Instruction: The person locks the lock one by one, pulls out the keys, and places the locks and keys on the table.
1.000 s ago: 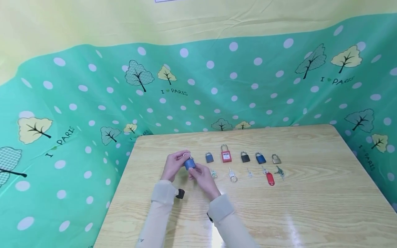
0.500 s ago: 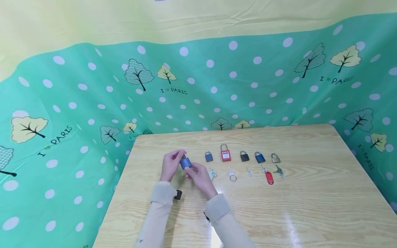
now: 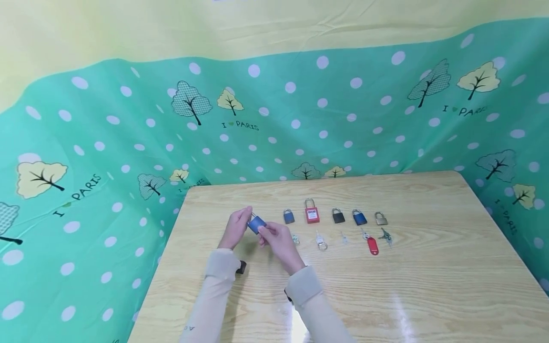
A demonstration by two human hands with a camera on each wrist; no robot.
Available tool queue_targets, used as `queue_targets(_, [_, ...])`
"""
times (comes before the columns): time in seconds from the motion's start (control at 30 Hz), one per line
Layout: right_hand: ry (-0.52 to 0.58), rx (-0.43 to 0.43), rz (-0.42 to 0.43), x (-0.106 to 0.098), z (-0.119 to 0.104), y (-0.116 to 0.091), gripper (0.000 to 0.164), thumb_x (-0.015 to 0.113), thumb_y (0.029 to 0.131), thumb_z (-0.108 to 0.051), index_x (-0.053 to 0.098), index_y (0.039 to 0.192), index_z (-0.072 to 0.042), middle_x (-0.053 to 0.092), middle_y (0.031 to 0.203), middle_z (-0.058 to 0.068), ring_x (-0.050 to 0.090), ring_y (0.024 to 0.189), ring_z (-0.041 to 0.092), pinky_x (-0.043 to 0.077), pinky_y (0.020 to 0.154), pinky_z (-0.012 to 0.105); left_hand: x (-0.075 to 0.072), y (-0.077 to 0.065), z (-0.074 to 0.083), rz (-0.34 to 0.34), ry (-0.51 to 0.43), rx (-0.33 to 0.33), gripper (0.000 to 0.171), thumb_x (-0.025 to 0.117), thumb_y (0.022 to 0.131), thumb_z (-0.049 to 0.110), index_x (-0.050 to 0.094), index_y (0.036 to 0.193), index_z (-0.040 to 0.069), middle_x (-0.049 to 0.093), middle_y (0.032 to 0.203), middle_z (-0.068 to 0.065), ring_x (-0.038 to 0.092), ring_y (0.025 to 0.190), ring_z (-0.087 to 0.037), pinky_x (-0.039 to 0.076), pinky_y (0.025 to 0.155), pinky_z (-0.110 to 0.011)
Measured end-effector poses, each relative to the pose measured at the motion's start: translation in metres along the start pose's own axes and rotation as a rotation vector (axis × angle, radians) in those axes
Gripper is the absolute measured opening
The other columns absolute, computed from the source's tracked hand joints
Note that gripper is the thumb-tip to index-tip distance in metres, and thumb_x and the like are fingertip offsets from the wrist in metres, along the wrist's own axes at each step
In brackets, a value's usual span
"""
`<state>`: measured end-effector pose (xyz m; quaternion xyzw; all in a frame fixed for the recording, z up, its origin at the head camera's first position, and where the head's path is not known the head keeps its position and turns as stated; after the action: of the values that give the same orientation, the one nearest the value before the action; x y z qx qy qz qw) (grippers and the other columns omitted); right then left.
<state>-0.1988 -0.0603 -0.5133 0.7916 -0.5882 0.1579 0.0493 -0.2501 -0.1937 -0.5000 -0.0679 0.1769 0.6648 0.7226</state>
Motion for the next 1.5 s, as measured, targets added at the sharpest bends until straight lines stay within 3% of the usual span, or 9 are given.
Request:
queue_targets(0.2, [0.006,0.036,-0.005,0.004,-0.001,0.0,0.03,0.064,0.092,-0.022,0.065,0.109,0.003,0.06,0.093,0.03,0.058,0.069,0.014,0.054,0.072,0.035,-0.001,-0.004,0.024,-0.051,-0.087,-0.047,0.05,0.037,0.105,0.028,0.039,0.064,-0.001,0.036,0.057,0.004,0.033,0.051,-0.011,0.031,0.052,-0.024])
queue_targets(0.3, [-0.003,0.021,0.027,0.006,-0.002,-0.002,0.031,0.064,0.092,-0.023,0.065,0.108,0.004,0.061,0.091,0.03,0.058,0.068,0.015,0.054,0.069,0.035,0.002,-0.01,0.04,-0.076,-0.126,-0.05,0.047,0.035,0.105,0.025,0.04,0.063,0.006,0.037,0.057,0.003,0.033,0.05,-0.009,0.031,0.051,-0.023])
queue_targets(0.43, [-0.015,-0.011,0.07,0.006,-0.008,-0.004,0.029,0.063,0.093,-0.023,0.067,0.105,0.003,0.062,0.089,0.028,0.058,0.067,0.015,0.055,0.063,0.031,0.009,-0.01,0.044,-0.114,-0.148,-0.055,0.045,0.034,0.105,0.025,0.043,0.064,0.011,0.04,0.058,0.002,0.035,0.05,-0.009,0.032,0.05,-0.022])
queue_targets(0.57, [-0.043,-0.021,0.096,0.003,-0.014,-0.002,0.026,0.063,0.093,-0.022,0.068,0.105,0.0,0.064,0.083,0.019,0.059,0.067,0.016,0.056,0.07,0.046,0.009,-0.008,0.044,-0.11,-0.145,-0.068,0.044,0.035,0.105,0.026,0.045,0.066,0.012,0.039,0.057,0.001,0.034,0.05,-0.01,0.03,0.048,-0.021])
queue_targets(0.67, [-0.061,-0.009,0.109,0.001,-0.011,0.001,0.027,0.064,0.093,-0.023,0.067,0.103,0.001,0.065,0.082,0.014,0.06,0.067,0.016,0.054,0.074,0.05,0.008,-0.006,0.039,-0.1,-0.131,-0.077,0.043,0.036,0.105,0.026,0.046,0.066,0.011,0.038,0.056,-0.001,0.033,0.048,-0.01,0.03,0.046,-0.021])
queue_targets(0.9, [-0.036,0.048,0.1,-0.003,0.009,0.001,0.03,0.061,0.094,-0.02,0.061,0.106,0.007,0.066,0.094,0.025,0.065,0.07,0.017,0.058,0.07,0.035,0.011,0.002,0.01,-0.048,-0.179,-0.104,0.045,0.039,0.105,0.027,0.044,0.067,0.002,0.044,0.058,0.0,0.039,0.048,-0.015,0.035,0.045,-0.022])
queue_targets(1.07, [-0.003,0.045,0.097,-0.005,0.014,-0.002,0.026,0.06,0.095,-0.012,0.059,0.105,0.012,0.064,0.098,0.031,0.067,0.069,0.018,0.058,0.069,0.036,0.016,0.007,-0.01,-0.009,-0.237,-0.108,0.038,0.043,0.103,0.031,0.051,0.081,0.001,0.052,0.068,-0.001,0.046,0.056,-0.017,0.04,0.05,-0.026])
queue_targets(1.37, [-0.179,0.026,0.209,-0.021,0.008,-0.006,0.022,0.064,0.093,-0.014,0.065,0.094,0.007,0.068,0.081,0.019,0.062,0.058,0.017,0.057,0.06,0.038,0.029,-0.005,-0.017,-0.031,-0.344,-0.168,0.025,0.067,0.091,0.022,0.054,0.102,0.003,0.065,0.089,-0.001,0.063,0.078,-0.012,0.053,0.068,-0.023])
queue_targets(1.5, [-0.23,0.006,0.192,-0.022,0.004,-0.008,0.022,0.063,0.093,-0.015,0.064,0.091,0.007,0.066,0.081,0.022,0.061,0.057,0.018,0.056,0.061,0.045,0.014,-0.001,-0.022,0.083,-0.413,-0.201,0.026,0.069,0.089,0.023,0.055,0.1,0.004,0.067,0.09,-0.003,0.063,0.078,-0.013,0.054,0.068,-0.026])
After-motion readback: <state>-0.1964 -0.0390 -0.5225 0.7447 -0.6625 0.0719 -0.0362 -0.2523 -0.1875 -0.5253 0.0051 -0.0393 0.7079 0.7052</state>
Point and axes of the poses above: each hand's wrist, its own y-axis towards the middle knuckle, its own x-axis out of the palm, z = x × y, the point moved 9 cm from there along y, towards the middle knuckle
